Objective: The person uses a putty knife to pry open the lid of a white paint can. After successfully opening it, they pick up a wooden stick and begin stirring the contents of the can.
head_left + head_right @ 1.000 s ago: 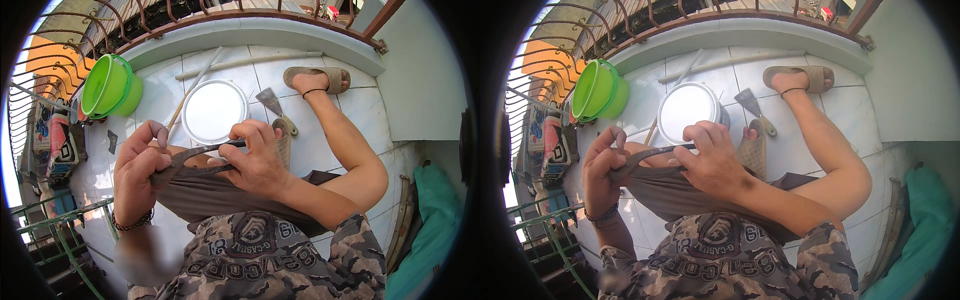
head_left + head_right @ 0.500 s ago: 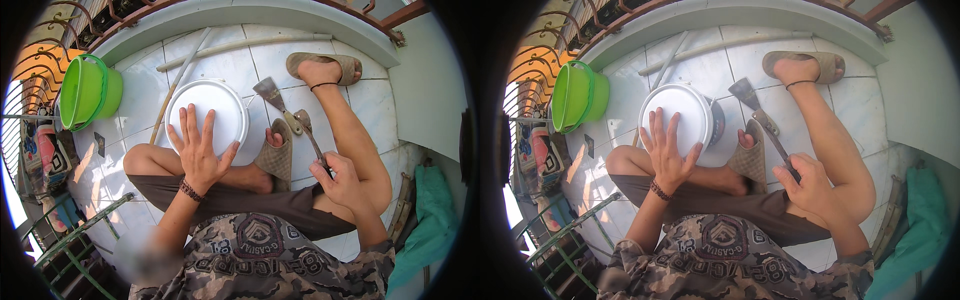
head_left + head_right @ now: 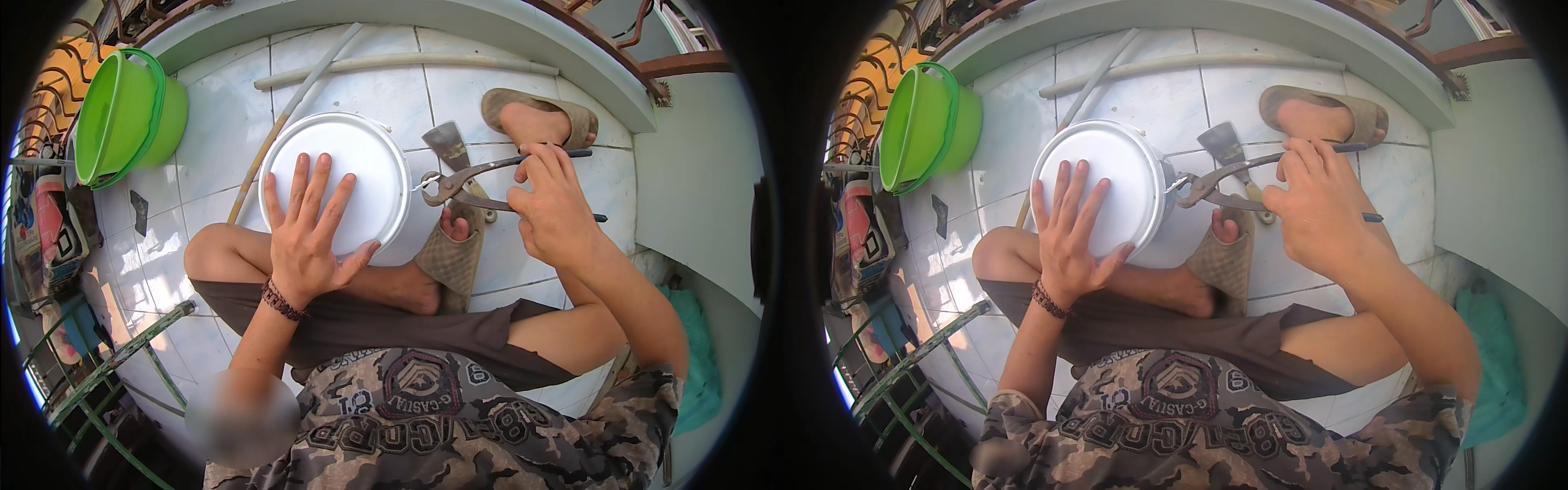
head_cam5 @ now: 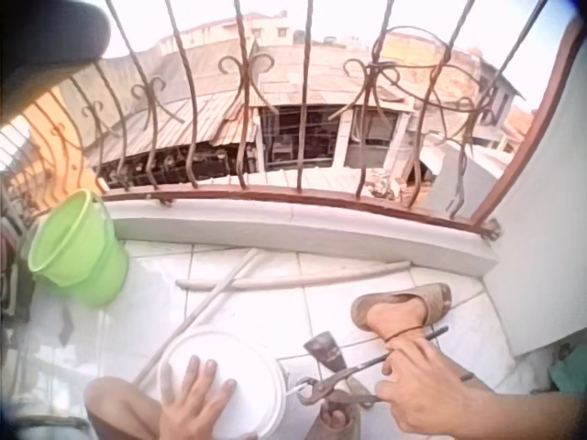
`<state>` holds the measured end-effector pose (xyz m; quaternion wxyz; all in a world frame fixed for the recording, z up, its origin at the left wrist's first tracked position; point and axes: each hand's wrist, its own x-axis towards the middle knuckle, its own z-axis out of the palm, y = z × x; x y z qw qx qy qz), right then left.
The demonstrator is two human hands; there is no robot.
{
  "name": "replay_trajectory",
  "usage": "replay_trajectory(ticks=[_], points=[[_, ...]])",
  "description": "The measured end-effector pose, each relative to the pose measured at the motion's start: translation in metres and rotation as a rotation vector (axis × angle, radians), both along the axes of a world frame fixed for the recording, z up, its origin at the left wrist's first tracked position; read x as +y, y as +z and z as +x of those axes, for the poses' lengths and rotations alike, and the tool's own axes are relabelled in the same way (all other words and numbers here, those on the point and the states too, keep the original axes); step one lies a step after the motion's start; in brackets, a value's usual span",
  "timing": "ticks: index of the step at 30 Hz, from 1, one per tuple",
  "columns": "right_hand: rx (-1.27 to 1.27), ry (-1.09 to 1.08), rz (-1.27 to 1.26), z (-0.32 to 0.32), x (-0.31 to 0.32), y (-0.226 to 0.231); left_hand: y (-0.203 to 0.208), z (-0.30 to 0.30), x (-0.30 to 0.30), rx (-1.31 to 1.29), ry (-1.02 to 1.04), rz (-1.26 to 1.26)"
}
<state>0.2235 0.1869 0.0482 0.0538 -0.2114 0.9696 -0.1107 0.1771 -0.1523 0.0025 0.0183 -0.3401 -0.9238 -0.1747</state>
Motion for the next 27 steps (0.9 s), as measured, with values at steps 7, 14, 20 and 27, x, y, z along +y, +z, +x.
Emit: replay_trajectory(ticks=[7, 14, 20, 27], points=[[0.091, 0.083, 0.088, -0.013, -0.01, 0.008, -0.001, -0.002, 0.0, -0.029, 0.017, 0.025], [0.118, 0.189, 0.358, -0.022, -0.02, 0.032, -0.003, -0.002, 0.002, -0.017, 0.027, 0.047], [0.235, 0.236, 0.431, -0.032, -0.026, 0.039, 0.0, -0.009, 0.017, -0.075, 0.144, 0.048], [-0.204, -0.023, 0.633, -0.024, -0.052, 0.049, -0.033, -0.07, 0.074, 0.193, 0.141, 0.093]])
